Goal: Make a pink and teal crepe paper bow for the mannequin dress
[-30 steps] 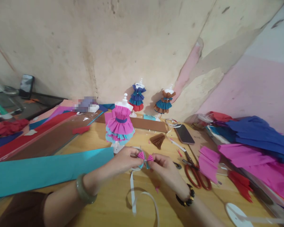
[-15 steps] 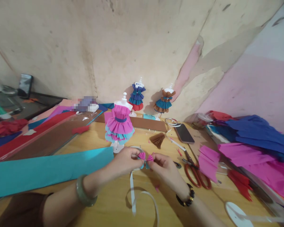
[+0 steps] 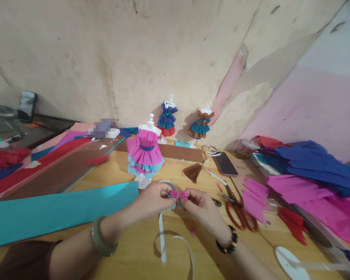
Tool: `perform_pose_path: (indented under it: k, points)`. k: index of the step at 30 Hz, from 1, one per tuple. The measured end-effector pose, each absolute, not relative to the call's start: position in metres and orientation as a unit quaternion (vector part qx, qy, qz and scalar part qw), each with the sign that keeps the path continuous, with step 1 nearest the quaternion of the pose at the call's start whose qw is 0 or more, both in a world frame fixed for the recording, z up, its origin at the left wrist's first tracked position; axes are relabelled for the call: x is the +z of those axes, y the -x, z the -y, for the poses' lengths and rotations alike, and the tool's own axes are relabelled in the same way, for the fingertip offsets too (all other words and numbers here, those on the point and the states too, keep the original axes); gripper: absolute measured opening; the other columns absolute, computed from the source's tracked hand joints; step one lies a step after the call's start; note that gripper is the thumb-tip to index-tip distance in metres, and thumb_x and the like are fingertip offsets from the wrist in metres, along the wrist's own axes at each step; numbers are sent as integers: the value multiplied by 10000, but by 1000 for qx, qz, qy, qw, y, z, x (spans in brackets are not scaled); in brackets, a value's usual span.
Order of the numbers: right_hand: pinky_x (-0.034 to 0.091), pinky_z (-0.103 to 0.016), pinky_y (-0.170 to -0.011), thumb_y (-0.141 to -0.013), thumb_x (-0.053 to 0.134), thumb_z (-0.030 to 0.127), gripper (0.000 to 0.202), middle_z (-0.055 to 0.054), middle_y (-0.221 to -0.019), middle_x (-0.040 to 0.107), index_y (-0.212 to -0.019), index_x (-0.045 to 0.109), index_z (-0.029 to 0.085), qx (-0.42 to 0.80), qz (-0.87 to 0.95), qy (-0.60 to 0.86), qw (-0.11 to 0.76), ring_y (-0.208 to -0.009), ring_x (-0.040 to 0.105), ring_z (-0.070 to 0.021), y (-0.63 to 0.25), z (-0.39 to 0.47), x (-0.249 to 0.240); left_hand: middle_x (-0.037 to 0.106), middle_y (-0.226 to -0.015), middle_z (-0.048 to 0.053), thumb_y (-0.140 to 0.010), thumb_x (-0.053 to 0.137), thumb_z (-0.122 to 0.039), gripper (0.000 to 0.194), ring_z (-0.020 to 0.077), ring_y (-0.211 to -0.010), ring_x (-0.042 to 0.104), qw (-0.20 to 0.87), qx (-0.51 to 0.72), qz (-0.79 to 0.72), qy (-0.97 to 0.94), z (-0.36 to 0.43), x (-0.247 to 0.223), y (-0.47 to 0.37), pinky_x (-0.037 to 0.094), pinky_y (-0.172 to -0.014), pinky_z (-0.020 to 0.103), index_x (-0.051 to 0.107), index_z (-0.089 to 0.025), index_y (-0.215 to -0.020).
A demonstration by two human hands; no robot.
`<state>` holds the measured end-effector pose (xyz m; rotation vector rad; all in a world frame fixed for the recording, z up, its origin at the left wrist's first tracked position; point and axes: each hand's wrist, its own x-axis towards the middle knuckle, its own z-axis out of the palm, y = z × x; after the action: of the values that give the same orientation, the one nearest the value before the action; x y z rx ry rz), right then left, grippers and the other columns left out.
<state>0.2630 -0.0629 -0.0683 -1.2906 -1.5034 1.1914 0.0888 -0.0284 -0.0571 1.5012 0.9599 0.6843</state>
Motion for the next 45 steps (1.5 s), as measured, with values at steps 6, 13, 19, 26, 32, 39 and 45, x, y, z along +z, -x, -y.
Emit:
perform_pose_path:
  k: [6, 13, 19, 26, 32, 39, 45]
  points:
    - [491, -289, -684, -811, 612, 367, 201, -25, -731, 678, -761, 648, 177, 447, 628, 493, 403, -707, 616, -182, -264, 64, -66, 639, -698, -4, -628, 582, -214, 162, 135, -641, 583, 687, 284, -401, -535, 27, -57, -89, 415, -591, 242, 611, -171, -781]
    - [493, -281, -704, -822, 596, 326, 173, -30, -764, 688, -782, 652, 168, 401, 651, 510, 394, -727, 628, -180, -264, 64, -68, 571, -632, -31, -621, 607, -231, 93, 111, -572, 525, 660, 277, -436, -545, 28, -61, -90, 406, -555, 236, 603, -158, -679]
    - [509, -268, -677, -817, 621, 327, 171, -42, -771, 707, -777, 647, 163, 424, 643, 496, 401, -717, 641, -173, -262, 65, -69, 598, -636, -20, -607, 589, -208, 54, 118, -616, 539, 687, 287, -439, -502, 32, -56, -92, 418, -585, 230, 587, -164, -638]
    - [301, -170, -249, -833, 592, 456, 291, 13, -676, 630, -797, 611, 169, 544, 562, 496, 376, -296, 406, -48, -260, 67, -79, 635, -622, 12, -595, 569, -239, 111, 137, -602, 551, 631, 261, -479, -552, 27, -64, -91, 401, -558, 237, 621, -154, -644]
    - [305, -162, -296, -786, 637, 428, 270, 42, -557, 551, -738, 624, 163, 526, 558, 514, 384, -338, 410, -54, -254, 66, -79, 527, -513, -25, -552, 571, -227, 72, 139, -544, 491, 572, 245, -499, -604, 24, -67, -90, 323, -495, 242, 596, -165, -580]
    - [251, -170, -250, -799, 606, 546, 387, 66, -495, 486, -715, 605, 168, 532, 554, 529, 362, -276, 357, -52, -257, 63, -81, 528, -523, -32, -557, 572, -236, 63, 119, -524, 445, 555, 259, -504, -609, 28, -65, -94, 306, -495, 239, 572, -173, -562]
    - [455, -205, -440, -805, 656, 493, 333, -25, -741, 680, -809, 685, 161, 546, 582, 471, 376, -512, 581, -114, -263, 62, -67, 638, -626, 33, -627, 540, -265, 147, 157, -610, 565, 614, 251, -467, -584, 22, -65, -90, 408, -542, 245, 634, -152, -623]
